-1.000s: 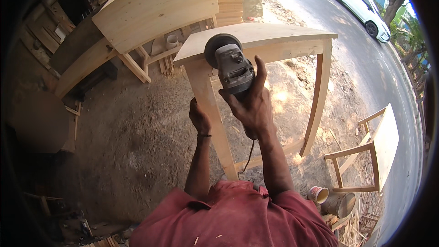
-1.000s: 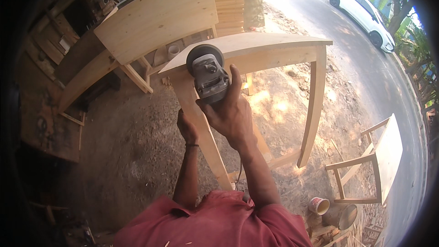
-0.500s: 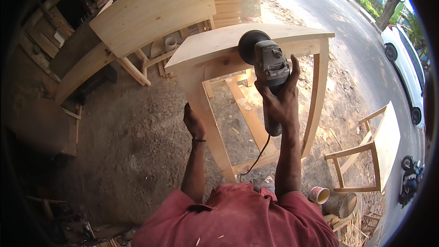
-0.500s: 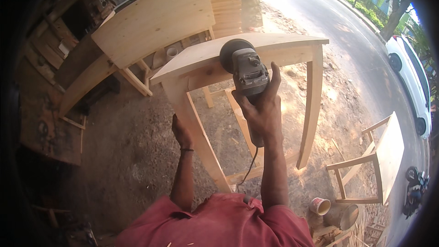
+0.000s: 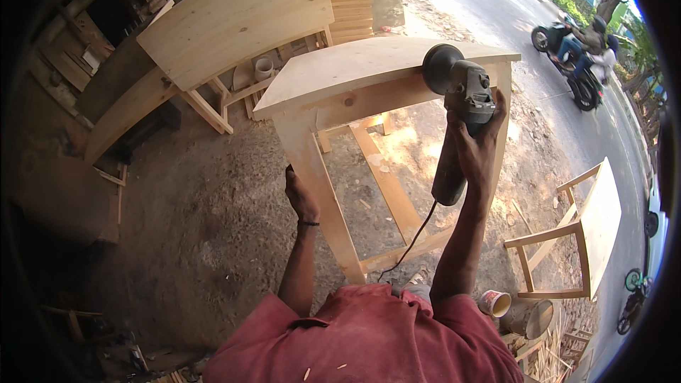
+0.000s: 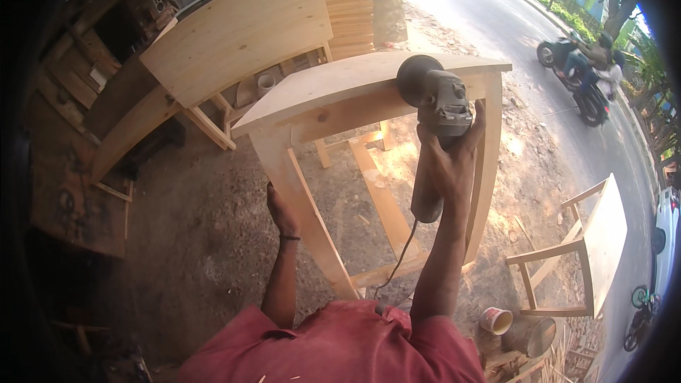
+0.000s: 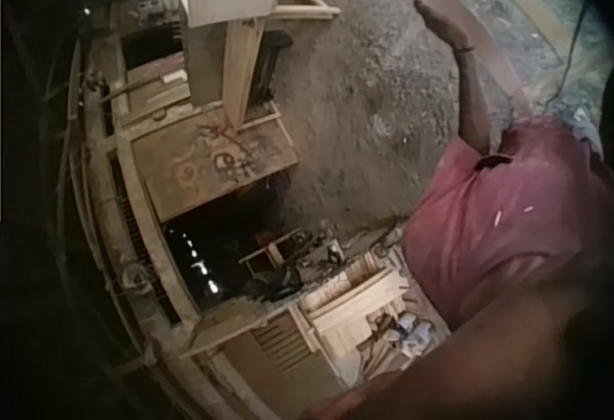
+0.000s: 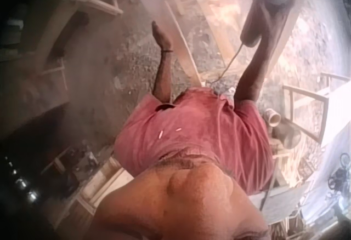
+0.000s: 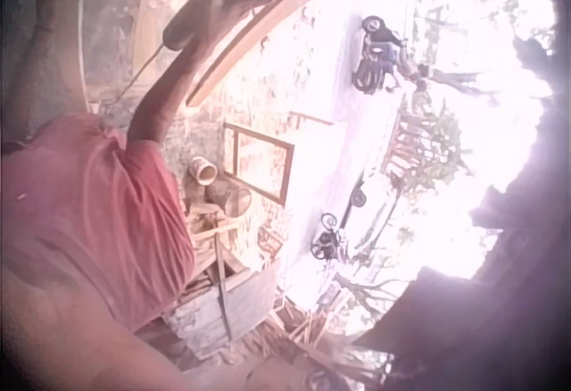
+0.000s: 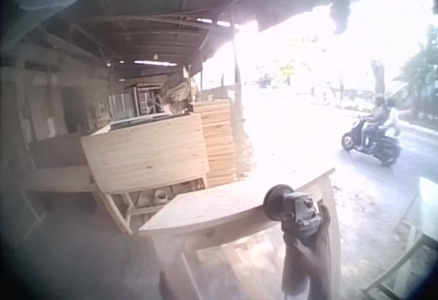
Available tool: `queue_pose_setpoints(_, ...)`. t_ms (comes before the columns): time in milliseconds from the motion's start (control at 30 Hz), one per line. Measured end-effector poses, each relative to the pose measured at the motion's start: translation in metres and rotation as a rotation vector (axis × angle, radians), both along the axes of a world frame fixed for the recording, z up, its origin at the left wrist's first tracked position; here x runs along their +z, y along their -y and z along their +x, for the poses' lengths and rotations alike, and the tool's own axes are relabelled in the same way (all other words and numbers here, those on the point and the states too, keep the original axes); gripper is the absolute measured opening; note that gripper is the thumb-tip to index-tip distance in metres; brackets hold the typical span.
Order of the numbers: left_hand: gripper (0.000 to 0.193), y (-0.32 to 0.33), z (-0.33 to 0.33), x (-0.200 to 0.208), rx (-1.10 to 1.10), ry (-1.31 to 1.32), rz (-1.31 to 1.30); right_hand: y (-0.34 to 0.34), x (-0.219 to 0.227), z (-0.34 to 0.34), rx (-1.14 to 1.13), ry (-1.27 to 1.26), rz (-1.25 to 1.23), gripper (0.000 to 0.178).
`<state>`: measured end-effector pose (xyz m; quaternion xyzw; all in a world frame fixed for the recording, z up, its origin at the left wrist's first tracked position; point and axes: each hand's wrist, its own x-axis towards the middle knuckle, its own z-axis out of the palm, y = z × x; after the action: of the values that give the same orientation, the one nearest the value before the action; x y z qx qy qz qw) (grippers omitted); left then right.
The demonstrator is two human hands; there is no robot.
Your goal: The person picks up a wooden table frame and uses an angle grinder with a sanding disc to smooth the edges and joints of the wood.
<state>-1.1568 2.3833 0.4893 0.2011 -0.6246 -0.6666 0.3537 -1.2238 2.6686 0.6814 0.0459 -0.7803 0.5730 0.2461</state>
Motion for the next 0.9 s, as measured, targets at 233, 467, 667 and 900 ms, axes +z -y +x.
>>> queue_pose_setpoints(233, 0.053, 0.005, 0.003, -0.011, -0.034, -0.019, 0.025, 0.056, 0.011, 0.031, 0.232, 0.065, -0.063, 0.101)
queue_pose_setpoints(467, 0.059, -0.002, 0.002, 0.006, 0.057, 0.047, -0.263, 0.097, 0.001, 0.044, 0.441, -0.060, 0.310, 0.107)
queue_pose_setpoints(667, 0.098, -0.021, 0.007, 0.027, 0.109, 0.101, -0.592, 0.062, 0.002, 0.027, 0.404, -0.054, 0.272, 0.106)
queue_pose_setpoints(900, 0.105, -0.027, 0.003, 0.024, 0.126, 0.092, -0.470, -0.010, 0.014, -0.006, 0.239, 0.012, 0.034, 0.102)
